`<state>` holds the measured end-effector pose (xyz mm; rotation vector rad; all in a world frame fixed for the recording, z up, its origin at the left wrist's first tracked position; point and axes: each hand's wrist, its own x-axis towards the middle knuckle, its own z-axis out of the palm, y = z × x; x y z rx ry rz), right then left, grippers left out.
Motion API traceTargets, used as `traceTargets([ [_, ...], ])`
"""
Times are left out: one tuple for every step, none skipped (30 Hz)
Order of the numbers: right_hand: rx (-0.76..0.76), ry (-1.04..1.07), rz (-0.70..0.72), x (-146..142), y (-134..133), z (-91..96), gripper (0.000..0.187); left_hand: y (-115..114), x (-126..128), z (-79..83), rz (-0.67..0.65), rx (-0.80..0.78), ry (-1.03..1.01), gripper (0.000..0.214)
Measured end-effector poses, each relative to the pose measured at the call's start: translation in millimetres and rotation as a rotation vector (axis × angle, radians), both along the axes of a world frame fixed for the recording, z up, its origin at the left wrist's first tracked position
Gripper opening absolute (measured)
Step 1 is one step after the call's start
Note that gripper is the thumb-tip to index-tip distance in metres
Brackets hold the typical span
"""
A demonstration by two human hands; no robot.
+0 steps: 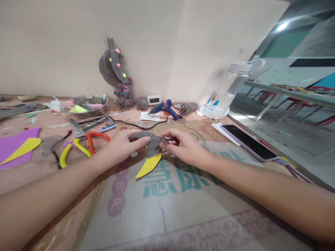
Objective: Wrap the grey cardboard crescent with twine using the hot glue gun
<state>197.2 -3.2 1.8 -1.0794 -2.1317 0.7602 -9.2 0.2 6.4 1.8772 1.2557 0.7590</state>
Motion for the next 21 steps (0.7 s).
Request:
traceTargets([
  [0.088, -0.024, 0.009, 1, -1, 0.6, 0.026, 1, -1, -0.5, 0.01, 0.002, 0.009, 0.032],
  [0.181, -0.062, 0.019, 3, -3, 1.5, 0.029, 2, -1, -1.2, 0.015, 0.006, 0.016, 0.032],
  [0.272, -0.114, 0.032, 4, -4, 2.4, 0.03, 3, -2, -1.9, 0.014, 0.014, 0.021, 0.031],
  [0.354, -0.174, 0.044, 6, -6, 3.1, 0.029, 4, -2, -2.4, 0.005, 0.025, 0.026, 0.03],
  [0.422, -0.234, 0.055, 8, -6, 3.7, 0.029, 4, -3, -2.7, -0.007, 0.04, 0.029, 0.03],
  [0.482, -0.288, 0.061, 9, -6, 4.0, 0.028, 5, -3, -2.9, -0.019, 0.055, 0.03, 0.029],
  [0.536, -0.334, 0.06, 11, -6, 3.9, 0.027, 5, -3, -2.8, -0.028, 0.068, 0.027, 0.029],
  [0.586, -0.37, 0.055, 11, -5, 3.7, 0.027, 5, -3, -2.6, -0.037, 0.075, 0.02, 0.029],
  [0.629, -0.397, 0.051, 12, -5, 3.4, 0.026, 4, -3, -2.4, -0.046, 0.076, 0.013, 0.028],
  [0.664, -0.416, 0.049, 12, -4, 3.0, 0.026, 4, -2, -2.2, -0.051, 0.073, 0.008, 0.028],
  [0.693, -0.433, 0.05, 11, -3, 2.7, 0.026, 3, -2, -2.2, -0.053, 0.068, 0.005, 0.028],
  [0.714, -0.449, 0.052, 11, -3, 2.5, 0.026, 3, -2, -2.3, -0.054, 0.062, 0.004, 0.028],
  [0.729, -0.467, 0.057, 10, -3, 2.4, 0.025, 3, -2, -2.5, -0.054, 0.055, 0.002, 0.029],
  [0.741, -0.482, 0.061, 9, -3, 2.3, 0.026, 3, -1, -2.7, -0.054, 0.048, 0.002, 0.029],
  [0.751, -0.497, 0.063, 9, -3, 2.2, 0.026, 3, -1, -3.1, -0.055, 0.041, 0.002, 0.029],
  [0.758, -0.511, 0.061, 8, -3, 2.2, 0.026, 3, -1, -3.4, -0.056, 0.037, 0.001, 0.028],
  [0.762, -0.523, 0.057, 8, -4, 2.2, 0.026, 3, -1, -3.6, -0.056, 0.035, 0.001, 0.027],
  [0.766, -0.53, 0.053, 8, -4, 2.2, 0.026, 3, -1, -3.7, -0.056, 0.036, 0.003, 0.027],
  [0.767, -0.534, 0.049, 7, -4, 2.1, 0.026, 3, -1, -3.7, -0.056, 0.037, 0.005, 0.027],
  [0.768, -0.533, 0.047, 7, -5, 2.1, 0.026, 3, -1, -3.4, -0.055, 0.037, 0.009, 0.027],
  [0.77, -0.531, 0.047, 7, -5, 2.1, 0.025, 3, -1, -3.0, -0.053, 0.038, 0.015, 0.027],
])
